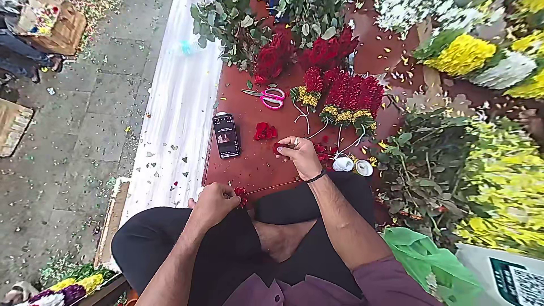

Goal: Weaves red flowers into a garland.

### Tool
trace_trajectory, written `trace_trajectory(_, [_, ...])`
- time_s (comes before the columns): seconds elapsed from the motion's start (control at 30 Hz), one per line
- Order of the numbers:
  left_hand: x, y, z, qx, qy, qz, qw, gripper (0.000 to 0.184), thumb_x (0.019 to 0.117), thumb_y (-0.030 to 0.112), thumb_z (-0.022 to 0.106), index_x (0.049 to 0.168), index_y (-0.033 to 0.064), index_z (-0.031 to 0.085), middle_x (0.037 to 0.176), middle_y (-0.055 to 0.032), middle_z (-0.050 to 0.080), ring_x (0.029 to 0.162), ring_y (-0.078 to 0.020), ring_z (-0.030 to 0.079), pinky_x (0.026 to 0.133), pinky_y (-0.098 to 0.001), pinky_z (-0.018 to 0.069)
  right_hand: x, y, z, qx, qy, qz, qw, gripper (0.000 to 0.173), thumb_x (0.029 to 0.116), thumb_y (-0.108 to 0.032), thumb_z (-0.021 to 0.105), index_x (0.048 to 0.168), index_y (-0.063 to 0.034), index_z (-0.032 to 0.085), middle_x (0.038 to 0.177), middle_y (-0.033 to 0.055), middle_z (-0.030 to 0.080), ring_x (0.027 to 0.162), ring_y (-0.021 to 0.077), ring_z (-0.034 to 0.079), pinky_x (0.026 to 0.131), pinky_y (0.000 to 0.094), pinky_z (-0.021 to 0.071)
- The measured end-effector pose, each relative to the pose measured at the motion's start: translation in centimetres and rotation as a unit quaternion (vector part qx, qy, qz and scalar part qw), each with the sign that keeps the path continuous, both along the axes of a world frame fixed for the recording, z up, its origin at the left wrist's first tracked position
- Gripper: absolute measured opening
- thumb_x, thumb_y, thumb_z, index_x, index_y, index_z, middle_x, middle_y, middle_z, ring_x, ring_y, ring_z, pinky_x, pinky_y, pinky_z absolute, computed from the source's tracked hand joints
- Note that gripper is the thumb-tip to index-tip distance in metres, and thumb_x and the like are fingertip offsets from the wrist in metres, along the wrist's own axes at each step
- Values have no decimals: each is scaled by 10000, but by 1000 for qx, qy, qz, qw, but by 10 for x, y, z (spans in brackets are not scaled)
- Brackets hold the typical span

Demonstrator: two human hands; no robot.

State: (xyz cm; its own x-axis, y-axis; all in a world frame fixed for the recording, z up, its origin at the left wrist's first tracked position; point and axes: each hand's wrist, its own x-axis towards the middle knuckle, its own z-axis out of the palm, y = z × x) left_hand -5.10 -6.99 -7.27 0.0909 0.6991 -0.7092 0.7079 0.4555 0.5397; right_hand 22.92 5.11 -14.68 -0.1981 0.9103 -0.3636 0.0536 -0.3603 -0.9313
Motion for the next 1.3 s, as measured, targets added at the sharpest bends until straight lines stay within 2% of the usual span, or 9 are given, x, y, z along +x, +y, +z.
trace_trajectory(0.1, [-1,-1,0,2,1,-4,1000,199,881,402,714,799,224,752,656,52,644,607,-125,597,609,-453,504,-1,-1,1,2,3,3,1000,159,949,-15,669,1087,22,739,876,129,741,668,159,663,579,291,548])
trace_trajectory(0.4, [-2,-1,0,7,-3,-4,1000,208,882,405,707,794,223,754,659,52,647,609,-125,598,610,-458,505,-4,-4,-1,9,-10,-3,1000,133,916,13,668,990,6,777,852,117,754,654,155,666,585,301,555])
trace_trajectory(0.57, [-2,-1,-1,3,-1,-3,1000,208,883,414,707,805,228,760,671,55,664,616,-127,616,622,-463,520,-5,-5,0,23,-21,26,999,204,954,-1,602,1066,-7,773,981,108,766,739,163,682,670,321,571])
trace_trajectory(0.73, [-2,-1,-2,6,-1,1,1000,201,887,401,717,821,217,763,686,44,674,633,-127,627,637,-466,529,-7,-6,2,88,-27,65,994,323,806,85,731,1111,-16,764,1065,96,768,893,169,731,801,353,624])
trace_trajectory(0.9, [-2,-1,-2,6,-1,1,1000,203,889,404,717,828,217,767,708,42,689,652,-129,644,649,-469,539,-7,-6,-3,130,-58,73,987,204,869,-2,744,1066,-38,780,1058,64,770,944,150,738,870,349,630])
trace_trajectory(1.03, [-3,-2,-2,7,0,3,1000,207,888,410,714,832,218,767,699,43,684,642,-132,639,641,-472,537,-9,-10,1,137,-48,67,987,123,934,-71,721,1038,-28,773,1015,76,768,861,174,745,825,359,646])
trace_trajectory(1.1, [-3,-1,-1,5,1,6,1000,209,890,407,711,835,214,767,706,36,687,651,-139,645,650,-483,540,-10,-19,13,139,-72,70,985,111,949,-83,705,1042,-67,765,993,46,762,803,156,726,740,335,633])
trace_trajectory(1.2, [-2,-1,0,3,6,12,1000,209,892,408,714,839,213,768,721,32,693,663,-144,648,663,-495,540,-16,-29,26,152,-62,59,985,178,899,-16,724,1069,-69,729,937,54,740,715,157,683,612,314,591])
trace_trajectory(1.3, [-2,-1,1,3,9,18,1000,212,897,408,714,842,210,768,715,34,691,657,-141,646,655,-488,540,-23,-36,38,154,-29,64,986,369,839,30,747,1174,-71,631,919,66,742,719,176,705,584,311,607])
